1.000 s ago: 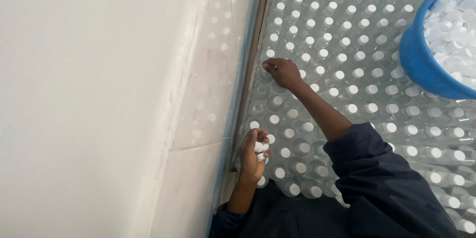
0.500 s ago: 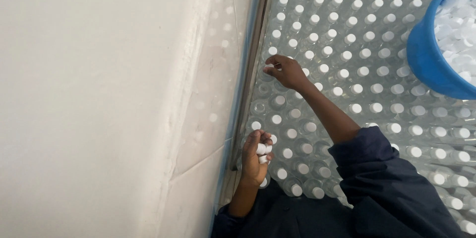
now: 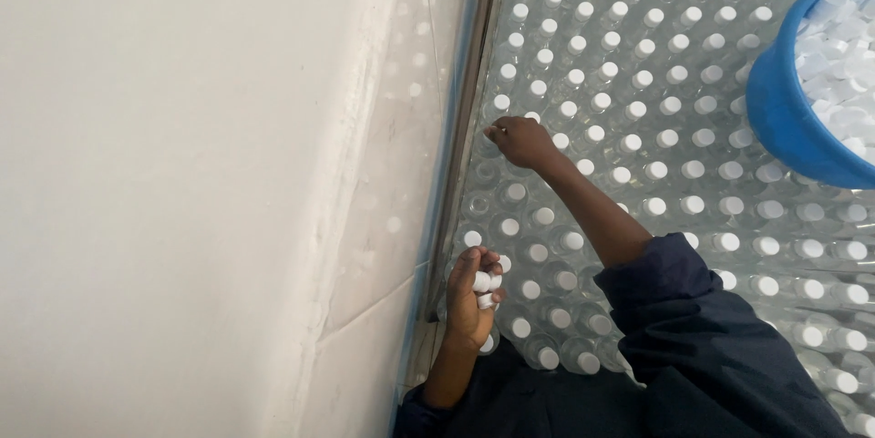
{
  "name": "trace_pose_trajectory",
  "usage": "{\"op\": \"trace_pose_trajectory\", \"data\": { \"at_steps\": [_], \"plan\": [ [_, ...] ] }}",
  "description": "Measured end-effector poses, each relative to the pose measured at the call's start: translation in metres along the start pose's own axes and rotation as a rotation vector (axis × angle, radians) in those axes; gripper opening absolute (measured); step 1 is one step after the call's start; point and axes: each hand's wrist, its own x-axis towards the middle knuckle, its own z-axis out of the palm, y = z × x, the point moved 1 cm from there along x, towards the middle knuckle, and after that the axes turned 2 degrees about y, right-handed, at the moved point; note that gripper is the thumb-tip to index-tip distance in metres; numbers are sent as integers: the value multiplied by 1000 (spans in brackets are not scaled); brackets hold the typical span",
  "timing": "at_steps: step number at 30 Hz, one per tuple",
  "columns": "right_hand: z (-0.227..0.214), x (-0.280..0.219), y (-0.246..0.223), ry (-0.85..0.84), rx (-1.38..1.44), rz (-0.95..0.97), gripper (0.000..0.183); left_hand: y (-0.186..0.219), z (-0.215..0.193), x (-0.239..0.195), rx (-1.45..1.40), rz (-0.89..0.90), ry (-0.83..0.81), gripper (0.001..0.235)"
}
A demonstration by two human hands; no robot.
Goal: The person repeatedly picks up white bottle caps from a blue basin and screws them onto the tops of clear plastic bottles arranged in rows on a table. The person works methodically across the rows, securing each cap by hand.
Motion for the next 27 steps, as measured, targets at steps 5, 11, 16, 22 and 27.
{"op": "trace_pose_trajectory", "data": {
  "at_steps": [5, 11, 16, 22, 27],
  "plan": [
    [-17, -5, -17, -93, 65, 42, 56, 2, -2, 1, -2, -19, 22, 20],
    [-21, -6, -6, -133, 183, 81, 37, 1, -2, 4, -8, -33, 15, 17],
    [-12, -3, 9, -75, 298, 31, 28, 1, 1, 2, -30, -49, 19, 17],
    [-9, -2, 13, -72, 353, 15, 31, 3, 2, 1, -31, -51, 7, 17],
    [-8, -2, 9, -93, 350, 52, 23, -6, 9, -12, -21, -57, -14, 16]
  ]
}}
